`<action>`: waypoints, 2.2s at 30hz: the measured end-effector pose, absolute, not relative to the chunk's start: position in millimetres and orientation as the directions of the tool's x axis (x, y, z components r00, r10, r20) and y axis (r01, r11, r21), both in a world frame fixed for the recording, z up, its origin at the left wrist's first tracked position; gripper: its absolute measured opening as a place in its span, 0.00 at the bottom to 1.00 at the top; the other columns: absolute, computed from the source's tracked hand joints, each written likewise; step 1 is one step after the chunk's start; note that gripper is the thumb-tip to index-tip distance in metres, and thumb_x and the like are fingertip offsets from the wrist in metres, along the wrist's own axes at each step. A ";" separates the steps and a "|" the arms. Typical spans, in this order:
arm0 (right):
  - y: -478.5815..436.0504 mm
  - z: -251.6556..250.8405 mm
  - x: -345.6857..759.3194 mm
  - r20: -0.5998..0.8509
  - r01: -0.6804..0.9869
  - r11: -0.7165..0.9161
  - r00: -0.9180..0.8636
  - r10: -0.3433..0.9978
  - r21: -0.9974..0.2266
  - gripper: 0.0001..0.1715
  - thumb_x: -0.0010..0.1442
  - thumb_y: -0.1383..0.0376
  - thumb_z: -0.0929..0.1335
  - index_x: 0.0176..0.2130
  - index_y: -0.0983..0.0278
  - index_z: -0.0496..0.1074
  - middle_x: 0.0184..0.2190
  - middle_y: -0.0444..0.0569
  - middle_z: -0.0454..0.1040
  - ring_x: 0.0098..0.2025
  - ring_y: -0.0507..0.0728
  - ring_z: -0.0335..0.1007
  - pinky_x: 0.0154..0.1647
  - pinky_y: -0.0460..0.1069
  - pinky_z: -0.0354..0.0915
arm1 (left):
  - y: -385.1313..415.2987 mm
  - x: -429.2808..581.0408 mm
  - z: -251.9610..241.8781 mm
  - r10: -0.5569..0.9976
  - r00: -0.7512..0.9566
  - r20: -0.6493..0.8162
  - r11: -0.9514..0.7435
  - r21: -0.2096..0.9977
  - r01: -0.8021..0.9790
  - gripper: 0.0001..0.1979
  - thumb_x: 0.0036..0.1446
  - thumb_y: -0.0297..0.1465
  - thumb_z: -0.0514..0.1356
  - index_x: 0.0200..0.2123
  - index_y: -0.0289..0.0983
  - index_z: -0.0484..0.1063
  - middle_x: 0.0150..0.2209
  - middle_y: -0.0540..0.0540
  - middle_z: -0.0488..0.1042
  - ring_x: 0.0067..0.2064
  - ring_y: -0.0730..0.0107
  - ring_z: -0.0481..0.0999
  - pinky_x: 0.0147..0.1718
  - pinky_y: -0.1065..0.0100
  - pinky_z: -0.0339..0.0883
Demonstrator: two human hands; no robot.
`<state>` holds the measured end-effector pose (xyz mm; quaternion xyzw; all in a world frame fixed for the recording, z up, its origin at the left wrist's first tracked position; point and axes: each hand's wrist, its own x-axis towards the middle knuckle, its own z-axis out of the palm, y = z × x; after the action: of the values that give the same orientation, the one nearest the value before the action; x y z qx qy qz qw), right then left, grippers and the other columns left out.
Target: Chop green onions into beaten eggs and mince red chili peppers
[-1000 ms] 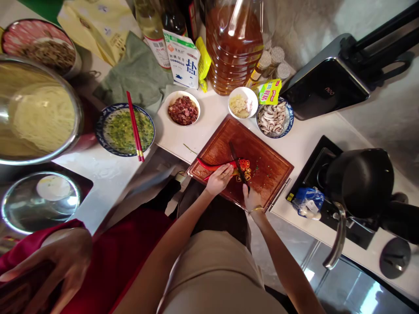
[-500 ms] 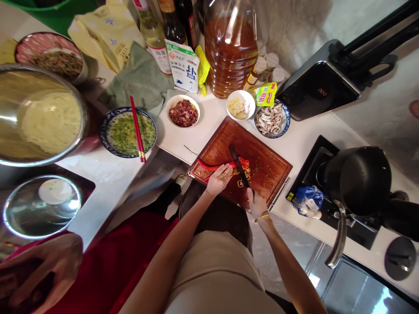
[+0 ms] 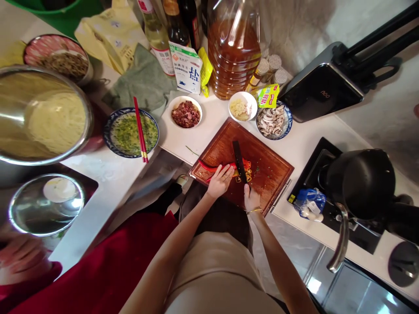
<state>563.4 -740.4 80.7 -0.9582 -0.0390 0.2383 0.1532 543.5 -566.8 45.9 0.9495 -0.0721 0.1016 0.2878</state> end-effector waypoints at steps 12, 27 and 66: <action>-757.8 114.0 559.1 -0.478 0.063 -0.952 0.854 0.207 -0.300 0.37 0.64 0.49 0.47 0.39 0.68 0.71 0.30 0.56 0.75 0.30 0.58 0.70 0.29 0.49 0.57 | -556.5 545.6 44.8 -0.013 0.959 0.284 -0.802 0.570 -0.180 0.20 0.60 0.31 0.52 0.56 0.35 0.61 0.53 0.41 0.69 0.59 0.64 0.62 0.58 0.53 0.59; -735.0 88.7 563.4 -0.464 -0.070 -0.935 0.879 0.107 -0.349 0.42 0.63 0.47 0.43 0.38 0.68 0.71 0.26 0.55 0.74 0.28 0.57 0.69 0.30 0.48 0.57 | -554.5 544.4 41.1 -0.079 0.948 0.307 -0.825 0.514 -0.235 0.20 0.61 0.30 0.51 0.56 0.33 0.61 0.55 0.41 0.67 0.60 0.61 0.60 0.58 0.52 0.59; -742.3 109.0 551.2 -0.575 0.040 -0.980 0.804 0.149 -0.197 0.37 0.64 0.49 0.46 0.40 0.68 0.70 0.29 0.57 0.75 0.29 0.58 0.71 0.29 0.49 0.57 | -557.1 545.0 39.4 -0.048 0.947 0.318 -0.824 0.523 -0.218 0.22 0.60 0.28 0.52 0.57 0.32 0.60 0.53 0.41 0.69 0.58 0.62 0.63 0.58 0.55 0.60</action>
<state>551.2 -742.3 109.0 -0.9457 -0.0499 0.3088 0.0878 545.0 -557.1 39.4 0.9436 -0.0704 0.1470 0.2880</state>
